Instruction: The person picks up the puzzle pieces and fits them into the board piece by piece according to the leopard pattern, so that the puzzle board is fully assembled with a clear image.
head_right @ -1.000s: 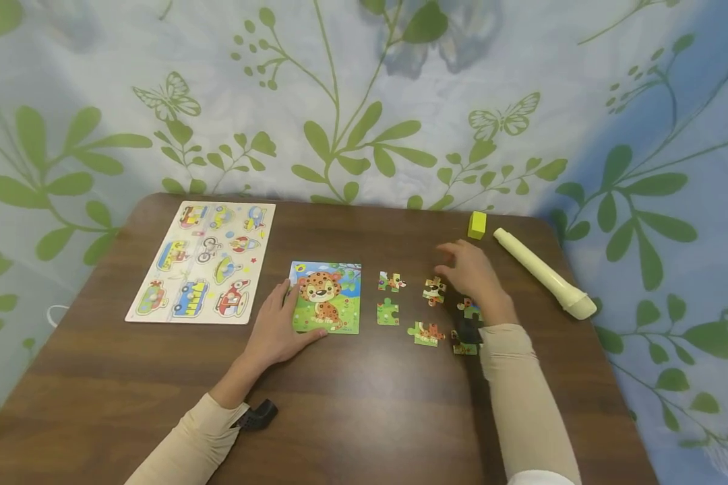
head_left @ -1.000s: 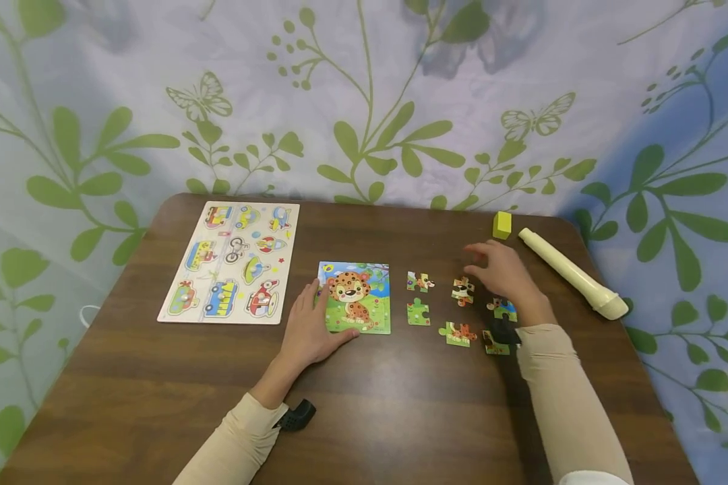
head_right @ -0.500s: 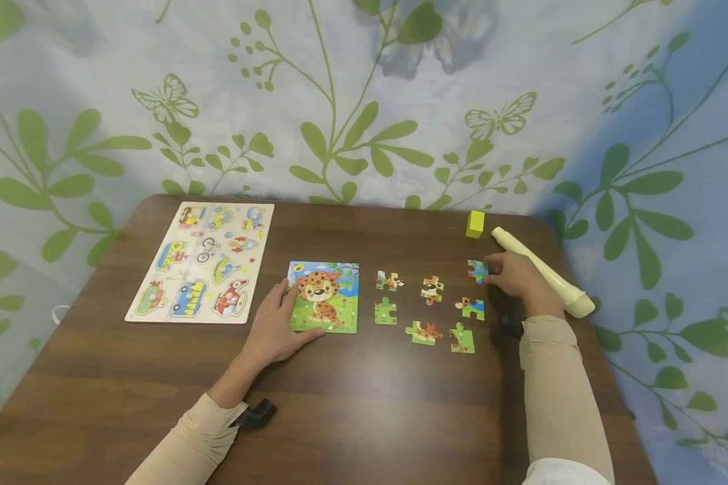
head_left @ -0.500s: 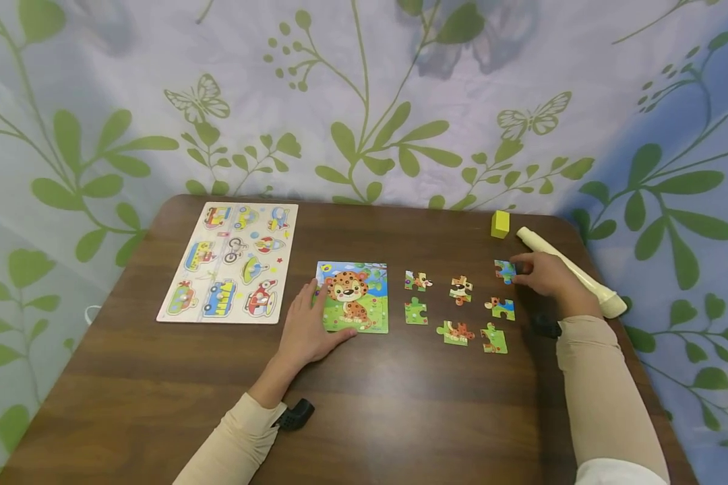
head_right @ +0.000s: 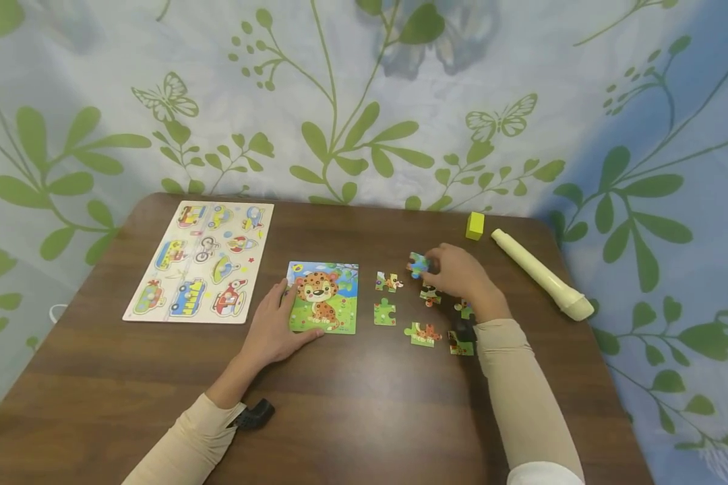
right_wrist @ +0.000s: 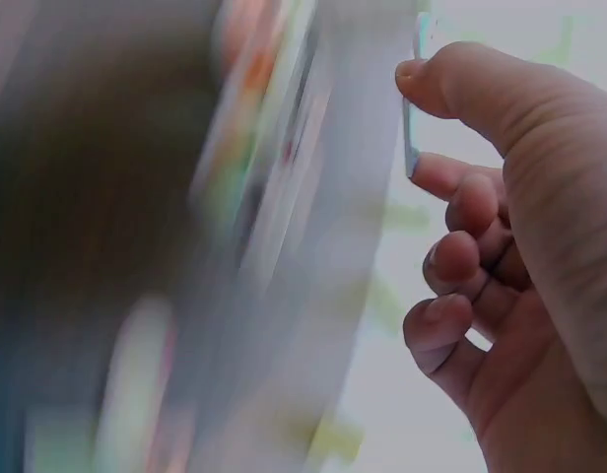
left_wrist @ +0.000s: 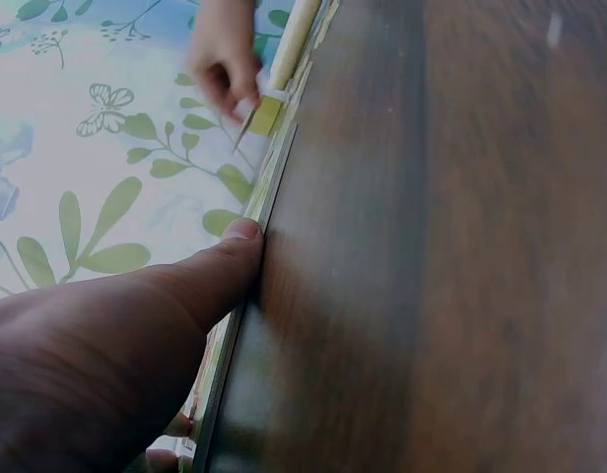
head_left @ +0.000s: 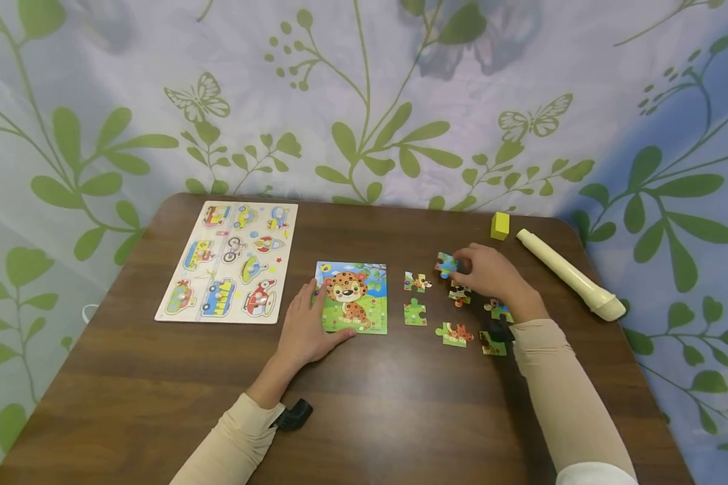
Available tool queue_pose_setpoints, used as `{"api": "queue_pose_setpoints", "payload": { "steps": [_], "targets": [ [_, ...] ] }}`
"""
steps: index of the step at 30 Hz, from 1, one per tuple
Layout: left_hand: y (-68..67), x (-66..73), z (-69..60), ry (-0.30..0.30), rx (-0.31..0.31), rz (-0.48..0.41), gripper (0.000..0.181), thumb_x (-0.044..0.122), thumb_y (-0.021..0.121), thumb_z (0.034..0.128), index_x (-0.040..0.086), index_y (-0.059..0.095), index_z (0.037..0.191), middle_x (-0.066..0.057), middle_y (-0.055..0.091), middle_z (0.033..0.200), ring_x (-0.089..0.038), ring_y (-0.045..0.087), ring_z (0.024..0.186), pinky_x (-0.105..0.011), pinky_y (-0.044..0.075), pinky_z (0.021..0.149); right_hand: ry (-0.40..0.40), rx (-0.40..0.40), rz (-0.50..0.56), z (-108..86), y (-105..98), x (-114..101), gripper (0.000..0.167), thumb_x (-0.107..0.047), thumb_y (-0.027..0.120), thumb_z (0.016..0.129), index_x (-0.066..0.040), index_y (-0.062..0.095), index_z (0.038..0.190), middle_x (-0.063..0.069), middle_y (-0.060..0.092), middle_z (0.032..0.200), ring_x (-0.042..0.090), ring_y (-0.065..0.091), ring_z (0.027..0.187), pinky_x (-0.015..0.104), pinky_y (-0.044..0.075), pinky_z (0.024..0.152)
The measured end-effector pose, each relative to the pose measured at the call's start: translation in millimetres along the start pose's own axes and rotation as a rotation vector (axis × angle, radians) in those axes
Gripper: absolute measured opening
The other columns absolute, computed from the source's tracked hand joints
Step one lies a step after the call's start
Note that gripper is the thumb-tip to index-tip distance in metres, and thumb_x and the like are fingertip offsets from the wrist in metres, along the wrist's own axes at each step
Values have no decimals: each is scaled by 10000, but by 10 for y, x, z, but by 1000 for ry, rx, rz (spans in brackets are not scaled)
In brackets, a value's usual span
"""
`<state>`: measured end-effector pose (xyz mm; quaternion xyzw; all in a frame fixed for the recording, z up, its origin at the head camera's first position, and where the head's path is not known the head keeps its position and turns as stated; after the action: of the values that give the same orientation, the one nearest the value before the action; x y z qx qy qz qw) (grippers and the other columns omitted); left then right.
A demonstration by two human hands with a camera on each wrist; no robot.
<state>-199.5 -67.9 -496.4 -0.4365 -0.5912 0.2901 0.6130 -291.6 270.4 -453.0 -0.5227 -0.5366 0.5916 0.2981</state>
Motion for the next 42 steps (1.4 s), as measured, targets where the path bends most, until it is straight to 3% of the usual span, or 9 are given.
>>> {"api": "queue_pose_setpoints", "payload": {
  "steps": [3, 6, 12, 20, 27, 35, 42],
  "targets": [
    [22, 12, 6, 0, -10, -13, 1105, 656, 746, 815, 103, 247, 1632, -178, 168, 1702, -395, 181, 1575, -563, 197, 1273, -82, -17, -16, 151, 114, -553, 451, -376, 733, 931, -69, 699, 1260, 41, 581, 934, 175, 514, 772, 366, 443, 689],
    [41, 32, 12, 12, -12, -15, 1105, 670, 737, 816, 100, 254, 1630, -181, 170, 1701, -397, 185, 1573, -564, 204, 1271, -129, -49, -79, 263, 261, -944, 446, -411, 717, 942, -104, 705, 1265, 38, 624, 1017, 159, 569, 789, 375, 514, 730],
    [35, 26, 19, 12, -10, 3, 1114, 683, 730, 815, 84, 257, 1627, -188, 172, 1698, -394, 185, 1573, -558, 215, 1269, -154, -59, -151, 379, 434, -1300, 462, -447, 706, 948, -136, 698, 1289, 61, 644, 1220, 190, 671, 893, 423, 589, 830],
    [1, -7, 23, 5, -8, 4, 1106, 668, 737, 817, 87, 257, 1627, -185, 167, 1698, -394, 182, 1573, -561, 213, 1268, -166, -46, -191, 396, 475, -1457, 465, -440, 722, 943, -139, 691, 1297, 40, 625, 1118, 184, 648, 938, 388, 592, 794],
    [-8, -12, 0, -7, -11, -6, 1101, 658, 743, 819, 91, 257, 1628, -178, 168, 1700, -391, 186, 1573, -559, 216, 1268, -136, -52, -163, 415, 460, -1511, 446, -377, 723, 955, -124, 678, 1319, 67, 636, 1203, 223, 663, 1038, 409, 594, 828],
    [-10, -22, -2, -3, -1, 4, 1108, 672, 737, 815, 93, 256, 1629, -177, 170, 1701, -388, 190, 1572, -556, 222, 1267, -138, -36, -167, 469, 466, -1595, 536, -484, 681, 961, -152, 646, 1380, 108, 618, 1386, 281, 621, 1251, 469, 585, 936],
    [-8, -23, 0, 6, 2, -11, 1101, 661, 742, 818, 98, 255, 1630, -179, 173, 1699, -395, 191, 1570, -562, 222, 1265, -117, -57, -189, 496, 537, -1616, 505, -491, 660, 973, -186, 655, 1375, 109, 612, 1382, 287, 651, 1193, 468, 601, 878]
  ]
}}
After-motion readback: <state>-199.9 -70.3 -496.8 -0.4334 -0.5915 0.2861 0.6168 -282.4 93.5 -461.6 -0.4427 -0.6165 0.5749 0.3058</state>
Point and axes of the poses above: each hand's wrist, its own z-axis towards the middle knuckle, its own y-axis out of the palm, x = y × z, the point moved 8 cm from there along z, towards the middle knuckle
